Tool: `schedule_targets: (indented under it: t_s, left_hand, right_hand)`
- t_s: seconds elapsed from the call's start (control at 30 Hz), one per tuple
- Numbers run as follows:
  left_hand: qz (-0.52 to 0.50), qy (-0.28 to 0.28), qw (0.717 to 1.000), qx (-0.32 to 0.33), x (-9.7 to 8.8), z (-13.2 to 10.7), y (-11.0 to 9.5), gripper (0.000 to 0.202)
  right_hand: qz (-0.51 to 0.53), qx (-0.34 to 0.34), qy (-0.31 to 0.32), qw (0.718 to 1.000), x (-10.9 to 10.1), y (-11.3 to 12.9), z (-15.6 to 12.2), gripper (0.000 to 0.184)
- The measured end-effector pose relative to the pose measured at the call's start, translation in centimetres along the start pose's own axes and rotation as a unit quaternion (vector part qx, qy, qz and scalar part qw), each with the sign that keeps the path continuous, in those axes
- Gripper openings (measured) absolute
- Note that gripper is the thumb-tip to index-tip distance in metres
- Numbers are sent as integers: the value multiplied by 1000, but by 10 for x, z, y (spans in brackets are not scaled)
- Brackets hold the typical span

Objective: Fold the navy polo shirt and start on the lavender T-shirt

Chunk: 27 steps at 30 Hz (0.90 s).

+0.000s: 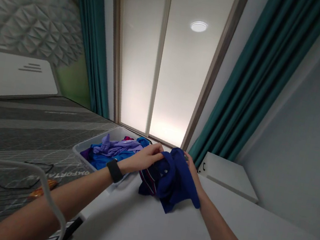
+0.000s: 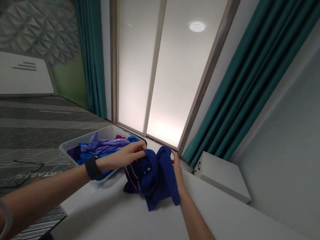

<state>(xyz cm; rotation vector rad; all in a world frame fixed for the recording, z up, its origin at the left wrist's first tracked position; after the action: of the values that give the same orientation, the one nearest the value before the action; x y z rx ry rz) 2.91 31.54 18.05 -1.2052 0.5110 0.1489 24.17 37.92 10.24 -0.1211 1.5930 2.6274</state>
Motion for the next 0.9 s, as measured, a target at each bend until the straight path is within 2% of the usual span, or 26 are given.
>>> schedule_targets:
  t_s: [0.1, 0.13, 0.2, 0.23, 0.27, 0.33, 0.4, 0.47, 0.5, 0.6, 0.67, 0.77, 0.83, 0.9]
  left_hand:
    - [-79, 22, 996, -28, 29, 0, 3, 29]
    - [-117, 19, 992, -37, 36, -2, 6, 31]
    - [-190, 15, 981, -49, 48, -6, 10, 34]
    - [-211, 18, 976, -51, 53, -8, 10, 35]
    - [-214, 24, 975, -46, 57, -10, 7, 34]
    - [-165, 38, 986, -6, 62, -16, -2, 27]
    - [-65, 34, 995, 61, 68, -21, -12, 22]
    - [35, 26, 991, 124, 78, -26, -17, 35]
    - [75, 30, 986, 143, 86, -29, -16, 47]
    - [139, 69, 977, 144, 121, -33, -1, 80]
    - [147, 97, 979, 105, 142, -32, 11, 65]
    - [124, 100, 985, 59, 157, -28, 24, 31]
    - [80, 51, 995, 31, 153, -23, 30, 21]
    - [7, -23, 999, -24, 142, -20, 38, 17]
  right_hand:
    - [-23, -12, -6, 1000, -12, 17, -22, 46]
    - [-15, -17, 30, 999, -11, 24, -31, 48]
    - [-25, -27, 139, 990, -3, 35, -52, 61]
    - [-44, -34, 173, 983, 0, 38, -62, 69]
    - [-54, -32, 190, 980, 0, 41, -70, 68]
    - [-56, -15, 171, 984, -7, 43, -79, 56]
    - [-36, 15, 96, 995, -25, 44, -81, 41]
    - [-28, 36, 17, 999, -49, 47, -78, 38]
    - [-34, 45, 1, 998, -60, 48, -76, 38]
    - [-80, 70, 59, 993, -83, 47, -74, 40]
    - [-130, 61, 91, 985, -92, 47, -78, 39]
    - [-244, -10, 53, 968, -101, 53, -94, 38]
    - [-301, -48, 44, 952, -101, 59, -114, 38]
    - [-322, -68, 90, 940, -96, 61, -138, 44]
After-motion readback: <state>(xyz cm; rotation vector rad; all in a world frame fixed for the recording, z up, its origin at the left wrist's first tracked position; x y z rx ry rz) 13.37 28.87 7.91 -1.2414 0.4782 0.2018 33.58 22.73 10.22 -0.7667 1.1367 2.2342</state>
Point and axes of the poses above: each hand's wrist, its own z-axis towards the middle knuckle, its own x-axis out of the palm, y = z × x, the point moved 3 cm from there along z, towards the middle knuckle, and after that the axes turned 9 degrees about z, right-handed, at the moved point
